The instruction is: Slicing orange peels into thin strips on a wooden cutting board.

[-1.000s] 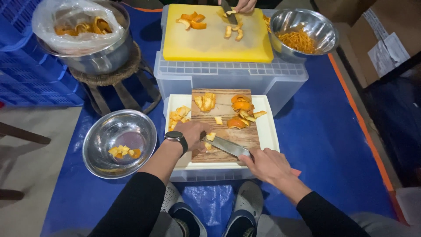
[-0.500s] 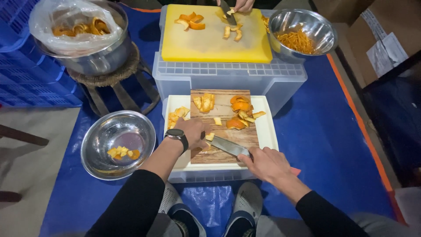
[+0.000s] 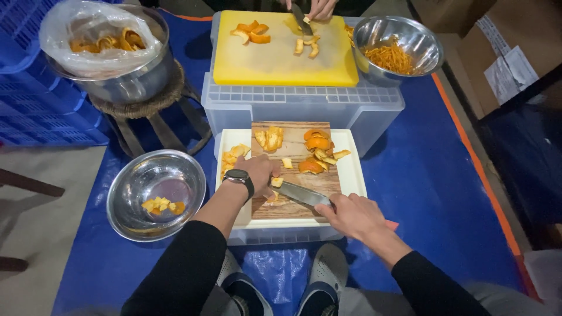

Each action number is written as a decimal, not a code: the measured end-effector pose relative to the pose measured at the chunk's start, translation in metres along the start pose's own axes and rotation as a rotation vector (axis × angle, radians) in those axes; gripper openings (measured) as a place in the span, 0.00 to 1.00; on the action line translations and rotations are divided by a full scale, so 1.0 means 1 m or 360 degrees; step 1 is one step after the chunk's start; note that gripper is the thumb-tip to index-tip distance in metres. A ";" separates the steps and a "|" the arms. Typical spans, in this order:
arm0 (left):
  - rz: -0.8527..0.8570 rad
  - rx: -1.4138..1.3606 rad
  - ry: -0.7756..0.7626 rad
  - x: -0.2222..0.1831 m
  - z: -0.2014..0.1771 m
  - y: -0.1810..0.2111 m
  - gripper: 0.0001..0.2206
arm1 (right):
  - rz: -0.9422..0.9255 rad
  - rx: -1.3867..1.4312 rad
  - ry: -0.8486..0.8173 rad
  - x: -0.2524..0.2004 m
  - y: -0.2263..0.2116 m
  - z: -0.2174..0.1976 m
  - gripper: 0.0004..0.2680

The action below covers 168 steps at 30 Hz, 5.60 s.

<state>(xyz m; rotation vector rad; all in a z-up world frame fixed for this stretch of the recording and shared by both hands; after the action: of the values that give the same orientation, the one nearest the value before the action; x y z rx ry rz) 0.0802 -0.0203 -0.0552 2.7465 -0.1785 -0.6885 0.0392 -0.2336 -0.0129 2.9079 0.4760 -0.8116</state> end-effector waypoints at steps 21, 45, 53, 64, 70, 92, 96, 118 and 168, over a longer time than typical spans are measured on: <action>-0.0093 -0.0370 0.0250 -0.022 -0.005 -0.007 0.35 | 0.0116 0.0505 -0.0095 0.018 0.001 0.004 0.26; 0.0461 0.0213 0.0653 0.067 0.021 0.036 0.12 | 0.0271 0.1468 0.0065 0.028 0.040 0.000 0.24; 0.0685 0.0643 0.0581 0.111 0.043 0.037 0.16 | 0.0255 0.1573 0.0052 0.015 0.027 -0.007 0.22; 0.0593 0.0795 0.0599 0.049 0.022 0.005 0.10 | 0.0250 0.1624 0.0012 0.039 0.034 0.026 0.20; 0.0270 0.0345 0.0540 0.067 0.000 -0.062 0.10 | 0.0242 0.1657 -0.0052 0.041 0.030 0.031 0.21; 0.0050 0.0348 0.0680 0.031 -0.013 -0.019 0.10 | 0.0169 0.1528 -0.0080 0.030 -0.002 0.013 0.22; -0.0050 0.0437 0.0868 0.058 0.003 -0.087 0.07 | 0.0156 0.1621 -0.0055 0.039 0.008 0.024 0.20; -0.0428 -0.0975 0.0574 0.049 -0.037 0.013 0.08 | 0.0292 0.1779 -0.0012 0.037 0.036 0.010 0.20; 0.0039 -0.0985 0.0807 -0.004 0.060 -0.039 0.25 | 0.0037 0.1032 -0.0354 0.004 0.024 0.040 0.21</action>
<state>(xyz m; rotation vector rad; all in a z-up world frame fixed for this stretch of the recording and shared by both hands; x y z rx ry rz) 0.0501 0.0021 -0.1161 2.2144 0.1017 -0.0041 0.0305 -0.2621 -0.0490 3.2985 0.1748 -1.5061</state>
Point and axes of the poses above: each hand's wrist, its own x-axis towards the middle knuckle, its own z-axis out of the palm, y = z × x, the point moved 7 cm from there along x, towards the middle knuckle, and after that the axes turned 9 degrees about -x, right-handed, at the moved point
